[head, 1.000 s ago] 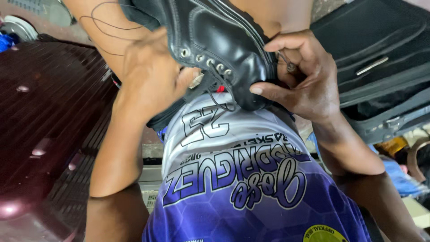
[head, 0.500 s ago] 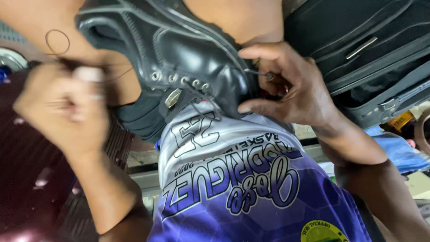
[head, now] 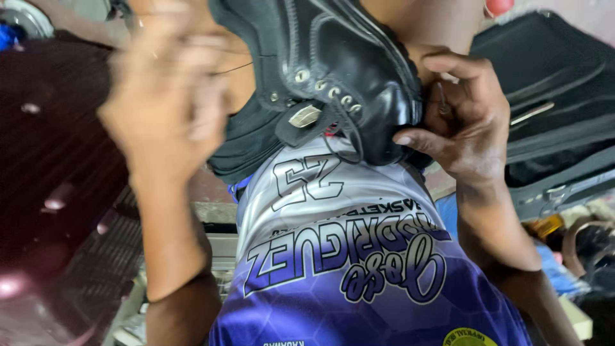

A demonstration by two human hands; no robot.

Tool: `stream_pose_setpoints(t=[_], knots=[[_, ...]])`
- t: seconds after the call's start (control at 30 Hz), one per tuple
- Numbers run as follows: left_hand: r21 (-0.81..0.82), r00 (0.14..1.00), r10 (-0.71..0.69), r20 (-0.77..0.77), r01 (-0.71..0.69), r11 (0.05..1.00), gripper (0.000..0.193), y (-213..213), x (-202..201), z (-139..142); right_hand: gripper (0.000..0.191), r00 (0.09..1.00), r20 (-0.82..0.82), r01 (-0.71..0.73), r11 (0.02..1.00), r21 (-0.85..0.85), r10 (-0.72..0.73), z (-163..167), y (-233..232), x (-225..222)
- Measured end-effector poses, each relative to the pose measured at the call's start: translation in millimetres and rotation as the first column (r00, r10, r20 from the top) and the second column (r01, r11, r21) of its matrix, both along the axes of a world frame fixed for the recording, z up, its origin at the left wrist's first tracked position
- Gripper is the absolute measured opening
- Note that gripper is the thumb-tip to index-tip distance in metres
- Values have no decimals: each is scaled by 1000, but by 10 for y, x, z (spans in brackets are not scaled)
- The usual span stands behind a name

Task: The person holds a black shoe on their lap and uses a needle and thread to stitch the upper part of the shoe. They repeatedly push the needle through the leather and pull the thread to secure the seam.

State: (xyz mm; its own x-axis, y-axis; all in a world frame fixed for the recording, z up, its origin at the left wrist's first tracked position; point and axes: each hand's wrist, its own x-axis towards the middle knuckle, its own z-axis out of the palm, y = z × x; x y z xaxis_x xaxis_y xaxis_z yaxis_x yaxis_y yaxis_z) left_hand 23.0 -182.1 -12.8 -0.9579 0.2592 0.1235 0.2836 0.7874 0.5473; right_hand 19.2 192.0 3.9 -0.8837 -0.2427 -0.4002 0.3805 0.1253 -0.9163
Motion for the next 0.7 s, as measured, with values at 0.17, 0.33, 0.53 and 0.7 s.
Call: stream_pose_setpoints(t=[0.17, 0.33, 0.53, 0.7], knots=[[3, 992, 47, -117, -47, 999, 11, 132, -94, -159, 73, 997, -68, -28, 999, -38, 25, -48, -34, 98], [11, 949, 316, 0, -316, 949, 12, -412, 162, -287, 72, 990, -128, -54, 999, -6, 53, -121, 34, 132], [-248, 889, 455, -58, -454, 856, 34, -548, 280, -240, 73, 991, -126, -42, 999, -30, 38, -196, 80, 139], [36, 999, 43, 27, -44, 998, 34, 241, -46, 54, 76, 991, -128, -44, 998, -39, 38, -173, 51, 124]])
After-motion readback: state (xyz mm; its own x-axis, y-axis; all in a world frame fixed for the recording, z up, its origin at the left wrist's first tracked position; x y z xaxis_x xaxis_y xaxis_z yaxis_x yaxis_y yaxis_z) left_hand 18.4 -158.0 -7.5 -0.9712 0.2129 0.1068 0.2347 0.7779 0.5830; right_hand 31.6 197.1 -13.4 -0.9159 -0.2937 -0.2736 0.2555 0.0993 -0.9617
